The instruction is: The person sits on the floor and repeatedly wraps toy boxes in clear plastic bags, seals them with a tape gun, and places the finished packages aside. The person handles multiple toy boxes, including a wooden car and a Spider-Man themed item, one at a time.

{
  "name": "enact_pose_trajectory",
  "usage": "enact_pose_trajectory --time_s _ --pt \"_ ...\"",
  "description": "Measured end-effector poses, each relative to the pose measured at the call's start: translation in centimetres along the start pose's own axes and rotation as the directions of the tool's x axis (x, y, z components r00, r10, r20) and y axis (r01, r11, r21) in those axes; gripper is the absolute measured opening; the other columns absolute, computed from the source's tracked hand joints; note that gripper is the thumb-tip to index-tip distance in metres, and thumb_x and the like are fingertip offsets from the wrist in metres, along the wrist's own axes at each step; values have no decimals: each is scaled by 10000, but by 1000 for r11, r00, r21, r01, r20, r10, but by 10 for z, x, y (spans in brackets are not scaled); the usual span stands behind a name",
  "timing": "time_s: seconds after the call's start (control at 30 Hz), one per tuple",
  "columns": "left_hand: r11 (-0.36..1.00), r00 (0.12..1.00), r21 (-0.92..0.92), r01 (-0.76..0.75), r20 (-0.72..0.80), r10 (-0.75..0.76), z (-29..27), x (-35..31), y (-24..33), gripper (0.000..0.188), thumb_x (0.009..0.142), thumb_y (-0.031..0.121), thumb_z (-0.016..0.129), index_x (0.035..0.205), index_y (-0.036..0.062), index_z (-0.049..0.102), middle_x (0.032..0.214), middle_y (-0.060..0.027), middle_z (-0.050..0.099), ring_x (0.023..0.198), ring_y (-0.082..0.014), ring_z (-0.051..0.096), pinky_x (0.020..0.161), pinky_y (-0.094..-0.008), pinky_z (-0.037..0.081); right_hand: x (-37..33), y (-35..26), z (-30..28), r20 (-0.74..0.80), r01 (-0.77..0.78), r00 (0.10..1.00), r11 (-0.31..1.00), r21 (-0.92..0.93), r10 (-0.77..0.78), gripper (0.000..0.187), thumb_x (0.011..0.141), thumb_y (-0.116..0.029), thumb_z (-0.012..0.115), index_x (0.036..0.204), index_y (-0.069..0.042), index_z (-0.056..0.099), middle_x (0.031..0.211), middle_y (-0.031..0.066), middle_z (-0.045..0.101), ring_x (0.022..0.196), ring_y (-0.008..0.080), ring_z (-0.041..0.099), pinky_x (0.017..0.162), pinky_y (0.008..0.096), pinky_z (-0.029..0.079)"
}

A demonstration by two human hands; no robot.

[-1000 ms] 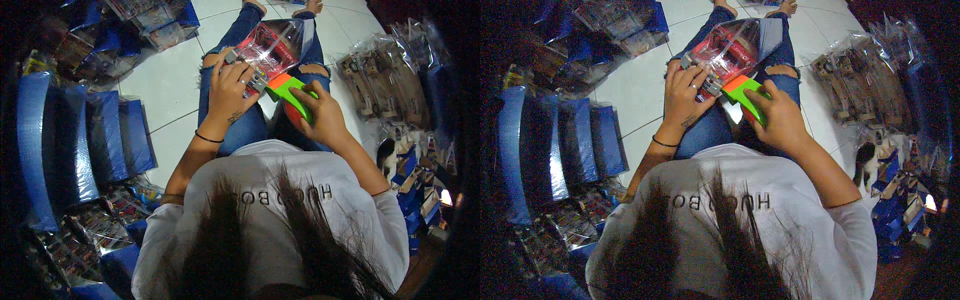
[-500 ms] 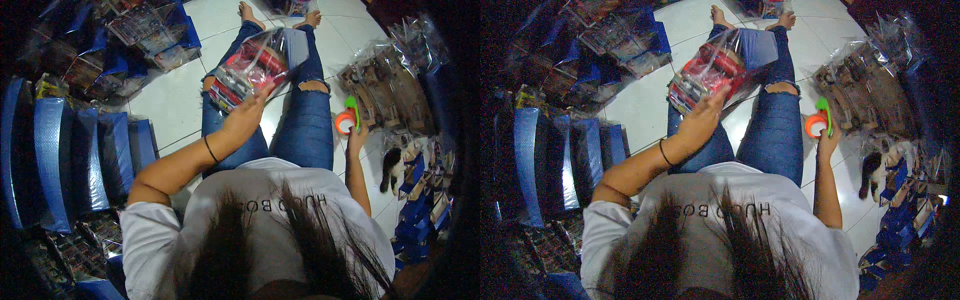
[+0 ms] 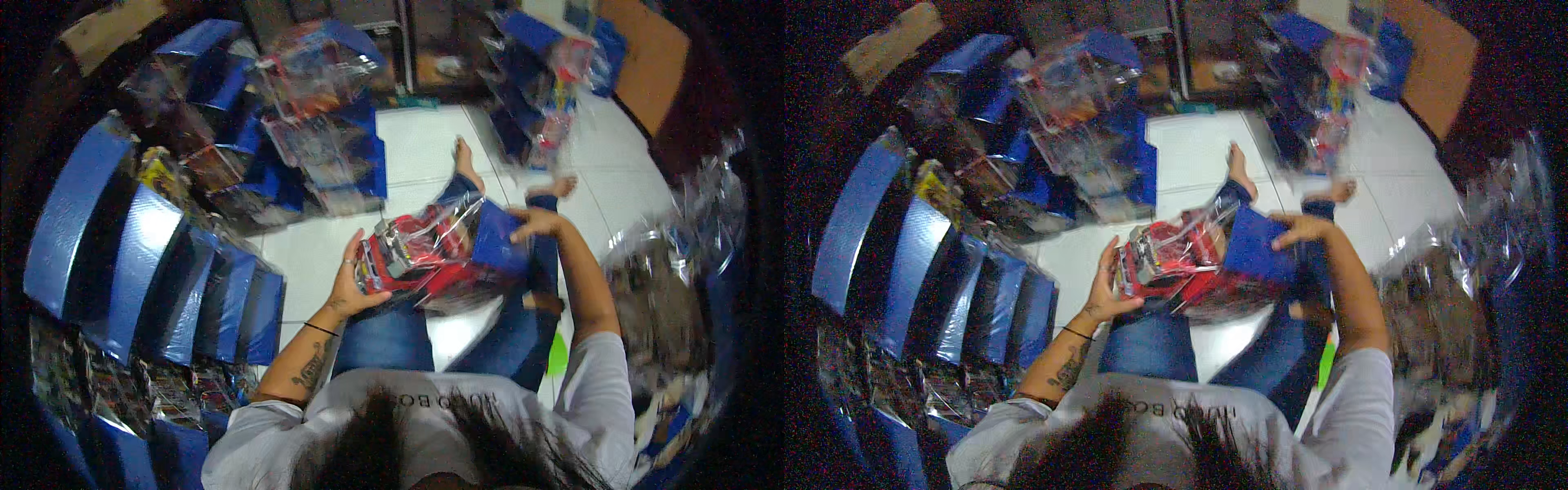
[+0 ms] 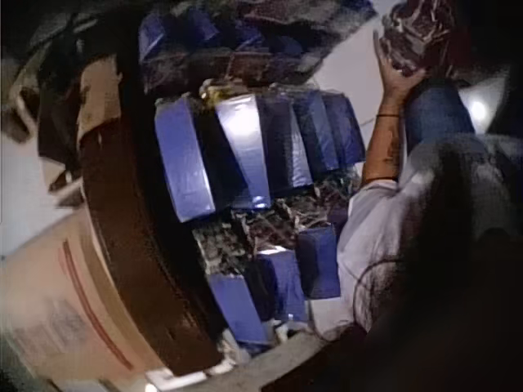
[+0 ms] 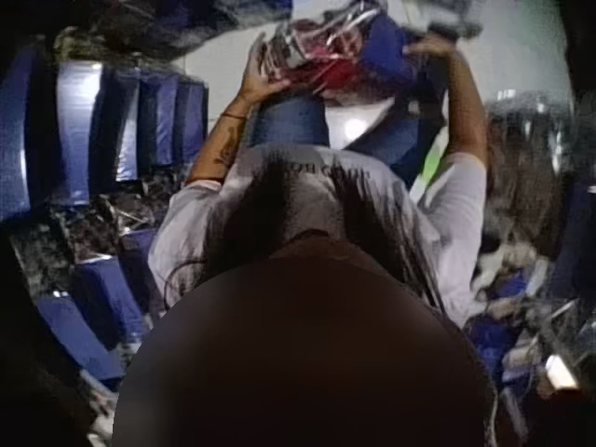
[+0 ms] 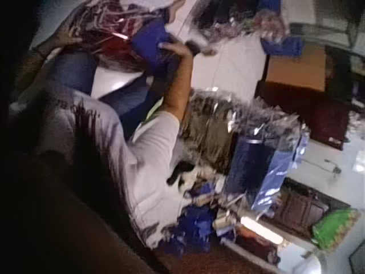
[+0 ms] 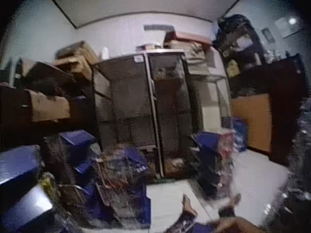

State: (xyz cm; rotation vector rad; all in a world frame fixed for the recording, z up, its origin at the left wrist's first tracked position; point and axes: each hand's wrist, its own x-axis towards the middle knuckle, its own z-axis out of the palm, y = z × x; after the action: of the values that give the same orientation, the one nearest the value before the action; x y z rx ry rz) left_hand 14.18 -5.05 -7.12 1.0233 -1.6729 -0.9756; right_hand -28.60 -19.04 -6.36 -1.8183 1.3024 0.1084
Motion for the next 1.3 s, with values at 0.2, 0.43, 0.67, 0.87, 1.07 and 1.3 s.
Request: enact_pose_trajectory --time_s 0.2,0.43,0.67,0.87,1.07,1.3 --pt "948 995 -317 29 101 3 -31 96 -4 1091 669 132 830 1508 220 138 1418 -228 349 1352 -313 332 1075 -426 324 -14 43 67 62 11 993 617 787 -97 831 715 -376 786 1374 -34 413 1284 133 554 1129 261 561 980 429 436" --pt "982 992 138 -127 0 128 -2 244 207 922 818 423 718 1471 28 202 1395 -233 376 1306 -300 387 1086 -363 320 -70 -18 110 -759 744 643 -157 650 -99 520 912 -423 517 1309 -87 503 1239 100 589 1099 261 585 940 436 470" --pt "769 829 -332 -546 -83 553 -126 178 159 895 860 630 549 1470 51 240 1362 -109 442 1218 -181 457 1038 -323 338 -69 -228 -70 -863 869 449 -114 482 -233 413 975 -386 441 1135 -36 593 909 79 675 760 174 660 678 285 557" --pt "773 899 -491 -402 -373 231 -232 280 181 808 849 665 532 1360 56 385 1292 -83 507 1177 -206 486 982 -334 402 59 -379 -221 -769 816 573 289 501 -284 400 808 -460 620 1045 -138 637 953 75 642 823 270 611 729 502 514" --pt "937 708 26 -348 -648 281 -285 335 129 596 913 563 492 1133 20 604 1062 -108 627 962 -206 582 842 -367 468 163 -404 -217 -703 732 665 35 680 -250 365 899 -353 576 1145 -86 618 1114 127 649 965 287 633 881 459 493" --pt "733 322 674 -96 -675 663 -212 232 153 463 988 307 426 1285 -43 488 1357 -160 466 1306 -262 374 1101 -385 264 121 -268 -214 -982 850 183 509 137 -42 512 917 -420 548 1251 -33 510 1165 132 585 1039 255 574 846 385 490"
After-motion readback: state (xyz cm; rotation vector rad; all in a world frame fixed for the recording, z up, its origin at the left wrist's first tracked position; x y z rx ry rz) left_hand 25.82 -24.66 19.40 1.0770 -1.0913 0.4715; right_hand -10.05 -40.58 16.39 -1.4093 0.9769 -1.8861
